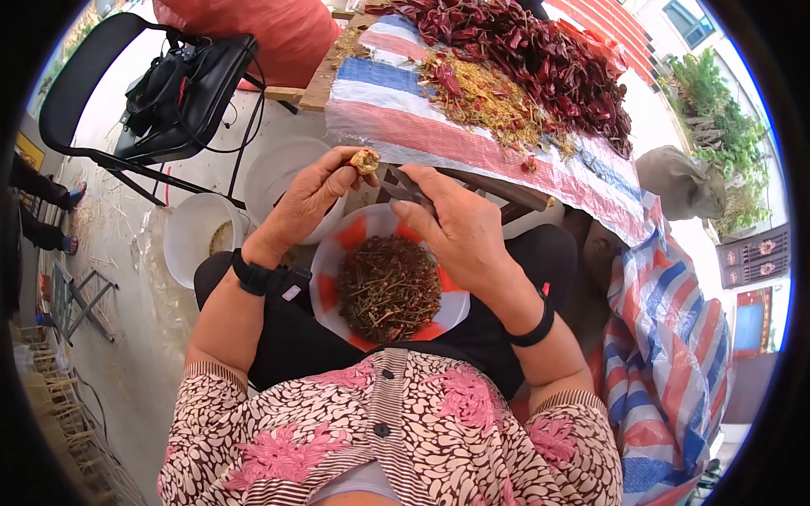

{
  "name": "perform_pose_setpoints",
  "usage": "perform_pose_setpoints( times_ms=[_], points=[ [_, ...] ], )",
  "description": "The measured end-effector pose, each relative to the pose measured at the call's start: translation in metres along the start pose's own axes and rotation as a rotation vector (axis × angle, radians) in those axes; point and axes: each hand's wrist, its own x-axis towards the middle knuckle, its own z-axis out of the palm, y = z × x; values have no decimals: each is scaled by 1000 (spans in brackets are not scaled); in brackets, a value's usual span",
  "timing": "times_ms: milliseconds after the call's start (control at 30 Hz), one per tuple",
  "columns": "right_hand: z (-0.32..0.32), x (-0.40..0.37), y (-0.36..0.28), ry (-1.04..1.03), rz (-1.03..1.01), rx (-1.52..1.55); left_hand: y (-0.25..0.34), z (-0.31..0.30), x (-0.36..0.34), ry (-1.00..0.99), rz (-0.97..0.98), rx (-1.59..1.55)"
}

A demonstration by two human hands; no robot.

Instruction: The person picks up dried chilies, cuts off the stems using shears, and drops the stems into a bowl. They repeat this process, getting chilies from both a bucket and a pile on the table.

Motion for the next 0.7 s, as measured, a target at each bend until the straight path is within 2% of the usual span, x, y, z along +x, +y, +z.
perform_pose_setpoints(
  times_ms=[67,167,267,467,600,700],
  points=[
    [-6,6,-12,5,-72,-146,3,2,-1,25,-4,-22],
    [-9,13,-16,-62,-38,-211,-4,2,0,54,21,-90],
    [-12,16,-21,-116,16,-124,-5,2,0,79,26,-112],
    [-9,17,-12,-84,-37,-156,-6,2,-1,70,13,-40],
    [-15,18,-17,-170,43,-139,-1,7,-3,119,20,102],
    [-16,18,-17,-203,77,-144,-9,11,-2,168,110,103]
  ],
)
